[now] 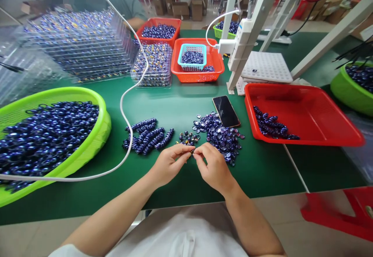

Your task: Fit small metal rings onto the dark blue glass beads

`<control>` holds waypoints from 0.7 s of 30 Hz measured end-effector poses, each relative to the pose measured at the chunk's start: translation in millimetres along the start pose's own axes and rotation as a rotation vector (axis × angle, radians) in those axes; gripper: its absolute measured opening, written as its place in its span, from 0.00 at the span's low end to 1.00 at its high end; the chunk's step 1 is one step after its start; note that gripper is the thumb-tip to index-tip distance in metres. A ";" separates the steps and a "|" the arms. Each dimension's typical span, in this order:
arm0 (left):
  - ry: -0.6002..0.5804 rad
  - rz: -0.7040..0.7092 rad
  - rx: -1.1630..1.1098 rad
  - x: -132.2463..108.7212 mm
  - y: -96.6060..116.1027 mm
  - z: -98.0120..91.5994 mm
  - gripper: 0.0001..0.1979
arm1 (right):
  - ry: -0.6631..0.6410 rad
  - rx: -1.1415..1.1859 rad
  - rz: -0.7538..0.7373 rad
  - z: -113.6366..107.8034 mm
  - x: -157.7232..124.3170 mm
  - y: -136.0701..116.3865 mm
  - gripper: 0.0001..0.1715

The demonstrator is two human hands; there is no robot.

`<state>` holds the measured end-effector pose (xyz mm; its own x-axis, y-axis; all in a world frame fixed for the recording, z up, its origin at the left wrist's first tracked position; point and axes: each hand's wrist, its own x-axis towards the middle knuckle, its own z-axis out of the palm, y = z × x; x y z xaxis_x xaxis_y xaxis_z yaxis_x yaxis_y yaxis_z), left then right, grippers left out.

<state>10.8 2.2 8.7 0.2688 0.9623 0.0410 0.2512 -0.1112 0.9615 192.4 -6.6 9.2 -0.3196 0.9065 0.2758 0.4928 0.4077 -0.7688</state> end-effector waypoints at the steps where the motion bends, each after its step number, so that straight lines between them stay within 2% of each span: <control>1: -0.014 0.021 0.027 0.2 0.3 -0.4 0.11 | -0.008 0.017 0.033 -0.4 0.0 0.3 0.05; 7: -0.060 -0.013 0.010 1.8 3.0 0.0 0.08 | 0.025 0.093 0.214 -2.0 -0.2 2.2 0.04; 12: -0.093 -0.188 -0.245 3.4 -0.1 0.6 0.11 | 0.041 0.147 0.251 -4.7 0.3 0.6 0.06; 15: -0.096 -0.261 -0.392 5.3 1.3 -1.3 0.12 | 0.040 0.182 0.137 -7.2 -0.7 -0.3 0.02; 18: -0.061 -0.296 -0.492 6.2 5.0 -4.7 0.11 | -0.040 0.177 -0.120 -8.5 -2.6 0.4 0.16; 21: -0.060 -0.361 -0.595 5.7 6.5 -7.1 0.10 | -0.105 0.032 -0.309 -6.3 -4.0 1.7 0.26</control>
<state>7.4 8.7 17.2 0.3193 0.8964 -0.3073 -0.2129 0.3838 0.8985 199.6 -8.9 10.4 -0.5329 0.7236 0.4387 0.3347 0.6564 -0.6761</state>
